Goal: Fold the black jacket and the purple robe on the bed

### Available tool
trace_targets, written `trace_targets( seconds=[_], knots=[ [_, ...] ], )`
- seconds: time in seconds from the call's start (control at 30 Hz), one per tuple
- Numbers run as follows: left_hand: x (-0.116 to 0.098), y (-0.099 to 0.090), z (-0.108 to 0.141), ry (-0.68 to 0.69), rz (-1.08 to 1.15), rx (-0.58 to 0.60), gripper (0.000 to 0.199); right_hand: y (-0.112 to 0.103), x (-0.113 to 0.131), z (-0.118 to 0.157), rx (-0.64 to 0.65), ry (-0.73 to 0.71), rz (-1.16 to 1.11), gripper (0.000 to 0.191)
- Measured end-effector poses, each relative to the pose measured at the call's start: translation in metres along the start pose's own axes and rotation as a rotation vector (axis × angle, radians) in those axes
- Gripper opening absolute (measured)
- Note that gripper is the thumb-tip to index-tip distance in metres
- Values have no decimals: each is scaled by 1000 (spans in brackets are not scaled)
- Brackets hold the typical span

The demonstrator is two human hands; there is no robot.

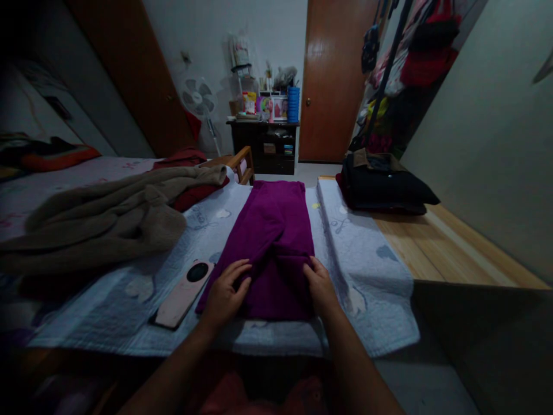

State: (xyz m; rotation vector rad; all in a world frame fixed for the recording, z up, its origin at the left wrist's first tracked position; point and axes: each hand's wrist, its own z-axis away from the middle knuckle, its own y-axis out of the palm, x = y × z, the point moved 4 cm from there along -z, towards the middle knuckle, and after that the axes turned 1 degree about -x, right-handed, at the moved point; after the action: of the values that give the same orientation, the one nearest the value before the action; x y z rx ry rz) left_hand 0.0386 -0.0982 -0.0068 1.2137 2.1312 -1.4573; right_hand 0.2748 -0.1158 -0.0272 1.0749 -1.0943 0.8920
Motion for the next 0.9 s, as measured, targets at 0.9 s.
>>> trace_targets(
  seconds=[0.9],
  knots=[
    [-11, 94, -143, -731, 427, 574, 11, -18, 1, 5, -336, -164, -460, 36]
  ],
)
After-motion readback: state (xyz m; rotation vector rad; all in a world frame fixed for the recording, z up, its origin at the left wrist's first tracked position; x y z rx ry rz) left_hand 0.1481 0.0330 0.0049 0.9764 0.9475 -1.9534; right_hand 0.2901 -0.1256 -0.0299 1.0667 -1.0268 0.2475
